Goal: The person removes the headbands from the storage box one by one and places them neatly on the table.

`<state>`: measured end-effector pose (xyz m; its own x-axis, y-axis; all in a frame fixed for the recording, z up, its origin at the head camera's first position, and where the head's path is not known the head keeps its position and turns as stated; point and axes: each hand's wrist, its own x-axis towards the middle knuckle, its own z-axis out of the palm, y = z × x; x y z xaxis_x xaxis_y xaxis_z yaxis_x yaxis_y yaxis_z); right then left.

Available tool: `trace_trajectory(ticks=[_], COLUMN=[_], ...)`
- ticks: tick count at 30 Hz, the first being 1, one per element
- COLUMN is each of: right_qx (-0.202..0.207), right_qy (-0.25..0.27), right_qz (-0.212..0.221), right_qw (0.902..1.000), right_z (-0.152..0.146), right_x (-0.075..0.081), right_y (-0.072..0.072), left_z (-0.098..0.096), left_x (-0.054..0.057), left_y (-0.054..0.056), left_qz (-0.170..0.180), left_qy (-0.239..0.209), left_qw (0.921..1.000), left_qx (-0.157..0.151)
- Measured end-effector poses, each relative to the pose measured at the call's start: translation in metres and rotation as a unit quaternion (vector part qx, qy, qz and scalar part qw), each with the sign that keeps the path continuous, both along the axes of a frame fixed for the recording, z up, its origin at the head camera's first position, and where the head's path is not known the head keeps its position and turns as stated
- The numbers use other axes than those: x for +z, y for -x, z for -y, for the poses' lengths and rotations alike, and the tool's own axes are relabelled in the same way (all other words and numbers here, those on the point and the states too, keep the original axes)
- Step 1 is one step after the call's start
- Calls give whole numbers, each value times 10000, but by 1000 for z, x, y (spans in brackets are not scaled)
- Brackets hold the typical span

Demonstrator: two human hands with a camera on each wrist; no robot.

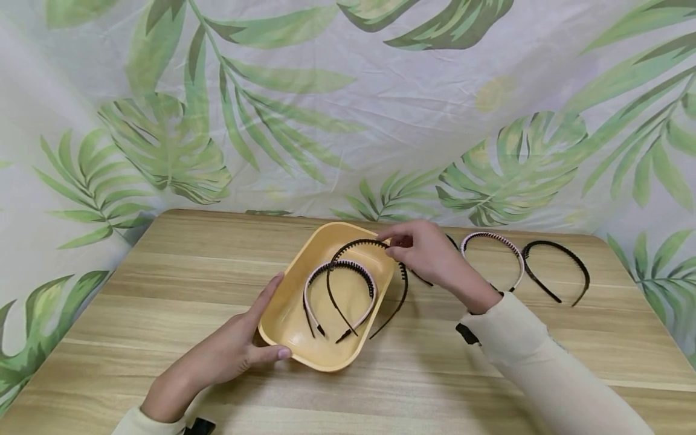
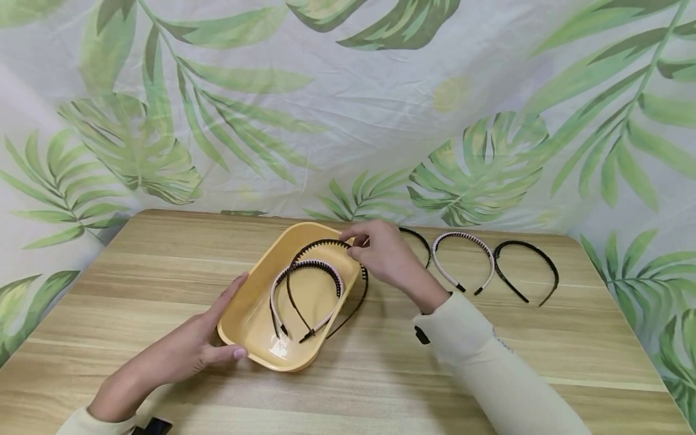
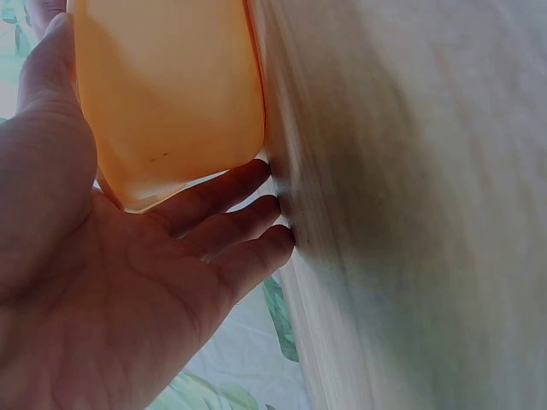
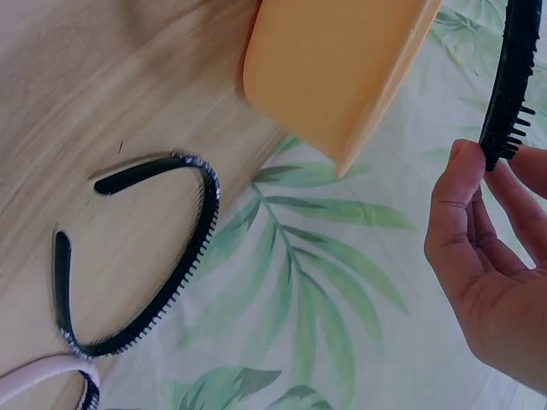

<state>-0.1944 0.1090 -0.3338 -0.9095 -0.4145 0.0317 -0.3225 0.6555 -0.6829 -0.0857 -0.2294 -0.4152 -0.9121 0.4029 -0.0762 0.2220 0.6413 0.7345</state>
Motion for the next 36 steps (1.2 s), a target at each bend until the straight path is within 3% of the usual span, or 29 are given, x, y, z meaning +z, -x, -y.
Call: trace_trajectory(ticks=[23, 36], right_qx=[92, 107], right_qy=[-238, -436], right_qz=[356, 246], right_qw=[9990, 9987], right_z=[-52, -82], right_x=[1, -7], right_y=[-11, -17], left_z=[2, 1], left_x=[0, 1], left_y=[1, 1], left_qz=[85, 96], left_qy=[22, 32], left_qw=[10000, 9999], left_qx=[-28, -42])
